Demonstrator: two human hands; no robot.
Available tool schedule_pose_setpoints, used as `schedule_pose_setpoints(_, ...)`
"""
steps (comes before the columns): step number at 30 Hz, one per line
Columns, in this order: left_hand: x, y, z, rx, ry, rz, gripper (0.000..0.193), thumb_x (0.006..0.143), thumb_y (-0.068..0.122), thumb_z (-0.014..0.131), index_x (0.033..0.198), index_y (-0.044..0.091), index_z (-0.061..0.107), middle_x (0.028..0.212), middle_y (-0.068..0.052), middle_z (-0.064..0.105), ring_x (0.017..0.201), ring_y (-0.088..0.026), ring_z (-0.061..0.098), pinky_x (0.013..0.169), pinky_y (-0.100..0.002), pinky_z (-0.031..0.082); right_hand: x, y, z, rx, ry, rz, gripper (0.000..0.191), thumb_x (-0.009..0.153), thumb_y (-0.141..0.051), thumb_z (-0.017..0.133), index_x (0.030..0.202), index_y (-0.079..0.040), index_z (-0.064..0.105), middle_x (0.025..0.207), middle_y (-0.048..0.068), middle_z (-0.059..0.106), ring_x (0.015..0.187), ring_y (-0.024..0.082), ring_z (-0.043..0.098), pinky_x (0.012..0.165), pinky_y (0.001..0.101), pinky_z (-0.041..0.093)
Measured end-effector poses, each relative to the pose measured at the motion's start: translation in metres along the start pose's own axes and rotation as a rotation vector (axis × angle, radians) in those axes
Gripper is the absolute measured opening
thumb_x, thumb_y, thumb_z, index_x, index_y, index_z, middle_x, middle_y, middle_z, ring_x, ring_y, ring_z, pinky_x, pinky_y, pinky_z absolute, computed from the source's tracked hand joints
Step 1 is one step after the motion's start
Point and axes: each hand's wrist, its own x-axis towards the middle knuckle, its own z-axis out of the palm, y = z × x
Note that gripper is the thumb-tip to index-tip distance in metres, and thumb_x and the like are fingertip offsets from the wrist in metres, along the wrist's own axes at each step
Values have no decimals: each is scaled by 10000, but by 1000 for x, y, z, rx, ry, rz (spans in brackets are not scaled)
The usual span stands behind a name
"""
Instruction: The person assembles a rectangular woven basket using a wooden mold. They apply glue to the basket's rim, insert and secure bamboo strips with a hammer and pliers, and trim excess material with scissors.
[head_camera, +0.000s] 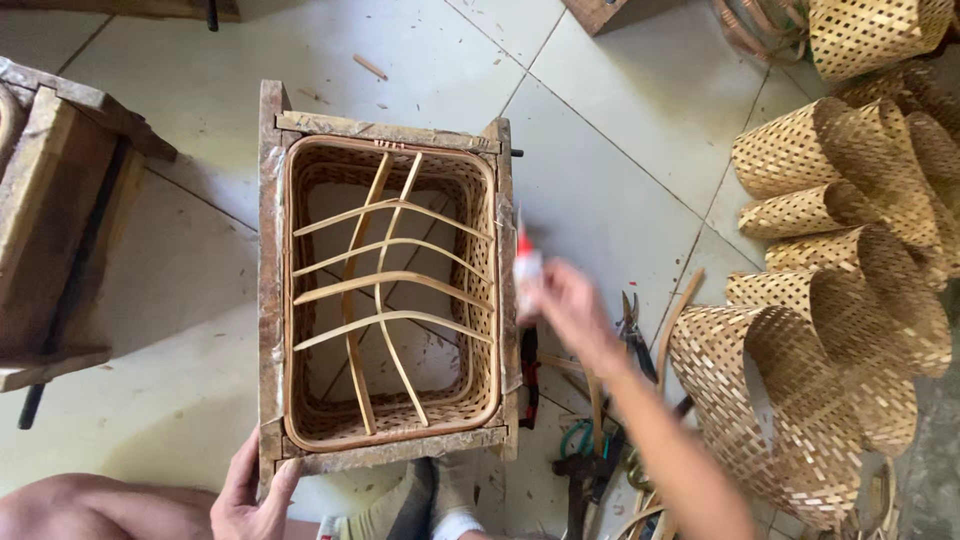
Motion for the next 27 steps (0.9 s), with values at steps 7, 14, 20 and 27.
schedule_pose_setpoints(7,-7,10,4,116,20,2,618,881,43,707,1476,9,541,1391,-134,643,1261,-174,601,1082,-323,453,-62,81,41,273,108,89,422,886,-429,682,971,-17,663,716,65,671,528,83,594,491,227,517)
schedule_pose_setpoints(14,-15,23,5,258,17,25,586,915,116,689,1474,26,541,1425,-141,624,1294,-185,583,1093,-322,431,-59,72,41,231,144,126,424,849,-456,692,886,-35,663,656,37,643,479,64,544,435,204,441)
schedule_pose_setpoints(20,-17,32,6,232,0,25,590,918,139,679,1479,30,530,1422,-137,608,1259,-185,592,1057,-318,464,-85,72,45,135,136,105,480,844,-516,650,895,-39,670,649,26,652,506,70,606,446,230,489)
schedule_pose_setpoints(27,-22,37,7,248,-26,99,564,944,147,670,1473,10,529,1431,-145,593,1285,-205,568,1085,-322,437,-161,93,65,230,153,156,448,854,-440,673,900,5,660,658,49,656,532,110,620,495,262,512)
